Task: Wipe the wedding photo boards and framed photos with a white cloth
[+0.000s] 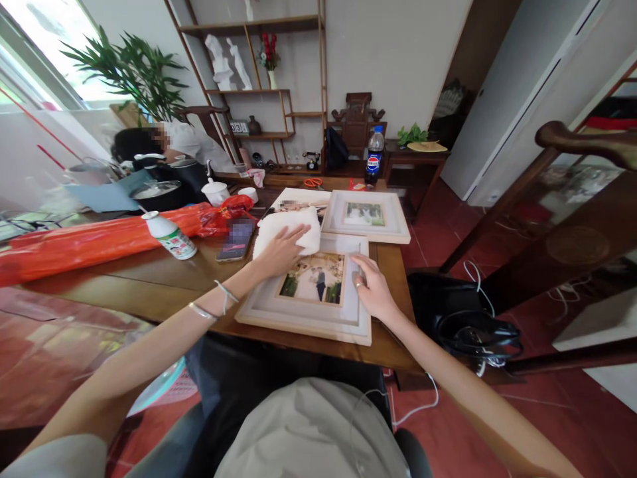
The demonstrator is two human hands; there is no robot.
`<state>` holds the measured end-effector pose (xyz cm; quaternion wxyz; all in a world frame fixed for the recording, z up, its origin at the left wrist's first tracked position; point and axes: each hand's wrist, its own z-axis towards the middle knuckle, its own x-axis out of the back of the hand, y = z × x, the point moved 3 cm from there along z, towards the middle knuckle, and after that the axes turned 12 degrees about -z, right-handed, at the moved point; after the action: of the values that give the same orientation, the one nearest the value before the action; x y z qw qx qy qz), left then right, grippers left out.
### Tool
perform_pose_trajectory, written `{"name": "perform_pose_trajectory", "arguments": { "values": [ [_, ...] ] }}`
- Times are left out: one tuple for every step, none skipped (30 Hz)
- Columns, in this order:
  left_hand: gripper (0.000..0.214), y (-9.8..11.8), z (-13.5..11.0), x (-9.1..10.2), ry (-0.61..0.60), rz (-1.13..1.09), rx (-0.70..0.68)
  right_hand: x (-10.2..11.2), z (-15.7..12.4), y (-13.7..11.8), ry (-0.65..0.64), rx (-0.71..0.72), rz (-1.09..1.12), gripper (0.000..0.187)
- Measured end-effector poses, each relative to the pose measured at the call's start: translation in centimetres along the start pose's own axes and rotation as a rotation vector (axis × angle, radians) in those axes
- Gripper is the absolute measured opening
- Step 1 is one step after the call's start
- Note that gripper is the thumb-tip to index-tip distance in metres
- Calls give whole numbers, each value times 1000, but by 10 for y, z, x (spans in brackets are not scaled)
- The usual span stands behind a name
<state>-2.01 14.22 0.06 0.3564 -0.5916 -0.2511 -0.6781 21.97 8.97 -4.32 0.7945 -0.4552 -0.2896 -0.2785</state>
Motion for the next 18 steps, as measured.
{"name": "perform_pose_trajectory", "arguments": {
  "values": [
    [28, 1, 1, 0, -19, -8, -8, 0, 0, 0, -3, -3, -3, 47],
    [28, 5, -1, 1, -44, -18, -19, 0, 0, -1, -5, -6, -7, 47],
    [29, 11, -6, 3, -77, -32, -33, 0, 0, -1, -5, -7, -13, 47],
    [29, 20, -13, 6, -113, -48, -50, 0, 0, -2, -4, -7, -17, 48],
    [28, 31, -22, 10, -153, -67, -72, 0, 0, -2, -1, -6, -21, 48],
    [28, 44, -33, 15, -192, -88, -97, 0, 1, -2, 2, -6, -23, 48],
    [27, 59, -46, 21, -223, -110, -118, -1, 1, -2, 5, -7, -24, 48],
    [26, 74, -59, 28, -253, -134, -162, -1, 1, -2, 8, -10, -25, 48],
    [25, 89, -72, 35, -269, -165, -198, -1, 1, -2, 9, -11, -25, 48],
    [25, 102, -84, 43, -265, -190, -225, -1, 1, -2, 10, -10, -25, 48],
    [24, 114, -94, 50, -259, -220, -257, -1, 0, -2, 12, -7, -22, 49],
    [23, 124, -103, 55, -254, -249, -297, 0, 0, -2, 15, -1, -18, 49],
    [23, 130, -108, 59, -247, -272, -321, 0, 0, -2, 17, 4, -13, 50],
    [22, 134, -110, 61, -242, -290, -332, 0, 0, -2, 19, 7, -8, 50],
    [22, 135, -110, 60, -237, -299, -327, 1, 0, -2, 20, 8, -4, 50],
    [23, 133, -106, 58, -232, -297, -302, 1, 0, -2, 18, 8, -1, 50],
    [23, 128, -100, 53, -226, -284, -267, 1, 1, -3, 15, 8, 1, 49],
    [24, 121, -92, 47, -221, -263, -229, 1, 1, -3, 10, 9, 2, 49]
  ]
}}
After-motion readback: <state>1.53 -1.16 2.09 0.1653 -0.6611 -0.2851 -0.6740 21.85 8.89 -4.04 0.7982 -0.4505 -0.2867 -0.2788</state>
